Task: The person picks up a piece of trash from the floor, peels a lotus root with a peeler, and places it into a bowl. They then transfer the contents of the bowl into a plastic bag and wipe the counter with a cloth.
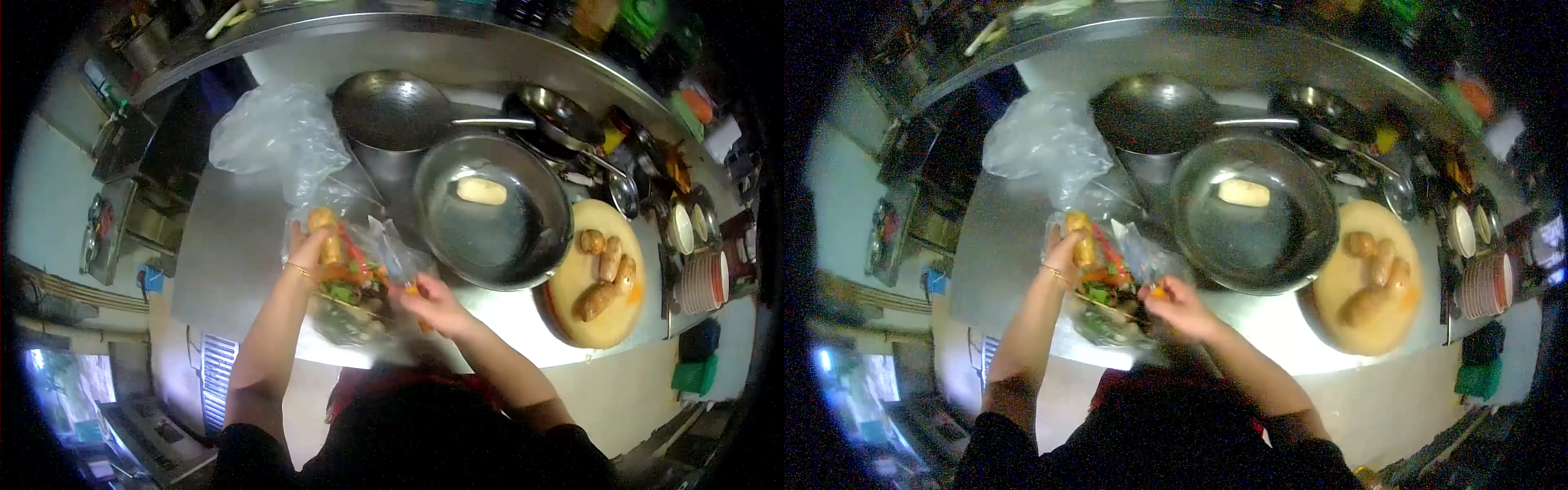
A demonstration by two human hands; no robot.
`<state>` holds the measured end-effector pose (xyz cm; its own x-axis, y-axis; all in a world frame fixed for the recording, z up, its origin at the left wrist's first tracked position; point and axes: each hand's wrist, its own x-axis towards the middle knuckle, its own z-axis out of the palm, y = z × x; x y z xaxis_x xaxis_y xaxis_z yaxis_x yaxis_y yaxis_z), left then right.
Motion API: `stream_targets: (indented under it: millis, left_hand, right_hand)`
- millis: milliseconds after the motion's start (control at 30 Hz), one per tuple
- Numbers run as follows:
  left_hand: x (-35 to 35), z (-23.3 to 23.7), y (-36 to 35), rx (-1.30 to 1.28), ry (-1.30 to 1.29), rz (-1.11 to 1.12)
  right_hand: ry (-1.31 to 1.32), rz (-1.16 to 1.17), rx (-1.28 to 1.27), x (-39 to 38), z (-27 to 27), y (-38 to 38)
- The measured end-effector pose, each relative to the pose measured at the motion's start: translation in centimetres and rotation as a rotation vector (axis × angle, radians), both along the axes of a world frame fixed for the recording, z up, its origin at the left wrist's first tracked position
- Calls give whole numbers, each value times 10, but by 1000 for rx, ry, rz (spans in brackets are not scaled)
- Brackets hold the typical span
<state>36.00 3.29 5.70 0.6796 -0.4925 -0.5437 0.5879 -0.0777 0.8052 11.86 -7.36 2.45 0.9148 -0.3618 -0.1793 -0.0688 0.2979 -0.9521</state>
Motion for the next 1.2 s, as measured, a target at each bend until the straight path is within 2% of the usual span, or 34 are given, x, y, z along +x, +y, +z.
stream_targets:
  millis: [33, 100, 133, 167, 233, 267, 333, 400, 500, 533, 600, 700, 767, 867, 1000, 1100, 1200]
  left_hand:
    - [6, 12, 5, 23, 29, 3]
    - [26, -4, 24, -83, 167, -47]
    - [32, -26, 35, -217, 233, -126]
    - [25, -19, 42, -322, 327, -205]
    - [11, -22, 53, -421, 367, -332]
    - [2, -22, 59, -416, 345, -375]
    - [-13, -16, 69, -414, 290, -465]
    - [-22, -27, 89, -413, 296, -461]
    - [-39, -35, 120, -320, 328, -440]
    - [-43, -36, 129, -275, 334, -430]
    - [-45, -34, 141, -238, 342, -399]
    - [-45, -33, 144, -520, 505, -330]
    - [-53, -12, 134, -540, 447, -283]
    - [-60, -1, 121, -565, 363, -386]
    - [-93, -3, 112, -483, 71, -357]
    - [-96, -1, 115, -476, 105, -365]
    - [-93, 8, 123, -455, 94, -373]
  right_hand:
    - [157, -62, -182, 18, -9, 0]
    - [470, -195, -569, 50, -43, -5]
    - [320, -329, -557, 48, -73, -4]
    - [278, -371, -600, 48, -72, -5]
    - [223, -438, -676, 38, -52, 8]
    - [288, -504, -777, 28, -33, 16]
    - [368, -482, -824, 15, -24, 18]
    - [472, -474, -810, 6, -17, 25]
    - [382, -344, -687, 10, 1, 44]
    - [433, -249, -566, 13, -7, 48]
    - [397, -237, -620, 15, -13, 56]
    - [374, -192, -604, 14, -10, 67]
    - [366, -188, -558, 12, 19, 73]
    - [313, -157, -770, 3, 38, 79]
    - [217, -137, -891, -4, 73, 99]
    - [227, -117, -1000, 2, 82, 109]
    - [340, -70, -965, 7, 62, 111]
